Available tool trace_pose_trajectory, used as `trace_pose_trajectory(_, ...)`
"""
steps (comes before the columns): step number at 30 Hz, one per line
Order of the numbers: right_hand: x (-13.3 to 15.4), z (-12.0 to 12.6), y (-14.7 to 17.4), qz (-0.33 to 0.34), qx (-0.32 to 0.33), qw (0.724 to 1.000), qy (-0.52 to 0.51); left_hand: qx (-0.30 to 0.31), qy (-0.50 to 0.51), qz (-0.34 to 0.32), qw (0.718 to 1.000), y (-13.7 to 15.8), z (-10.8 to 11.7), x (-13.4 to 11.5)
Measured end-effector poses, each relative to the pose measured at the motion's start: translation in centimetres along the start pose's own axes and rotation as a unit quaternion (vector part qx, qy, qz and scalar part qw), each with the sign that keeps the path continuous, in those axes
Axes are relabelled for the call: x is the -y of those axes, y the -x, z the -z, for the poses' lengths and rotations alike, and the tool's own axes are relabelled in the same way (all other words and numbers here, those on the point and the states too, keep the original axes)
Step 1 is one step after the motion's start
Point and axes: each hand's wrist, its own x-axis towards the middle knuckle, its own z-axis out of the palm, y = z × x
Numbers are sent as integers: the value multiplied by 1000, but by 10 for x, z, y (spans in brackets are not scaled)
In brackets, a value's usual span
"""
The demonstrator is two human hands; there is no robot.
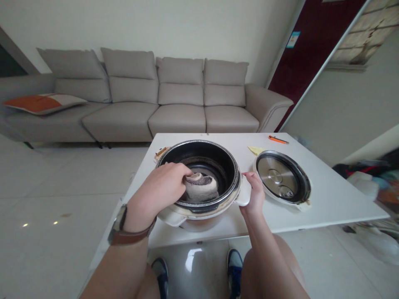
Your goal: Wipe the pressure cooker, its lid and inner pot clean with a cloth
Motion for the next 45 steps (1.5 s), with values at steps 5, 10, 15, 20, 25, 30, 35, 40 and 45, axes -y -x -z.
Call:
trace_pose_trajectory(5, -1, 1, 0, 14, 5, 1000, 16, -36, 26, -46, 998, 11, -2, -31)
trace_pose_trajectory(10, -4, 3, -2, 4, 7, 1000, 9, 31, 42, -96, 994, 15, -8, -44)
trace_pose_trajectory(15, -4, 4, -3, -5, 2, 1000, 2, 78, 49, -62, 994, 11, -6, -17)
trace_pose_trajectory(20, -2, 3, -2, -11, 1, 1000, -1, -58, 9, 7, 998, 4, 4, 0)
trace_pose_trajectory(25, -1, 0, 0, -8, -1, 1000, -1, -208, 35, 41, 977, 0, 5, -14)
trace_pose_trajectory(30, -2, 0, -1, -8, 1, 1000, -9, -73, 96, -115, 986, -1, -9, -34)
trace_pose_trajectory(35, -4, 2, -2, -13, 4, 1000, -11, 56, 126, -176, 975, 0, -14, -32)
trace_pose_trajectory(40, -3, 3, -2, -14, 4, 1000, -8, 112, 97, -104, 984, 3, -11, -1)
trace_pose_trajectory(45, -3, 3, -1, -11, 1, 1000, -7, 3, 40, -30, 999, 3, -1, 12)
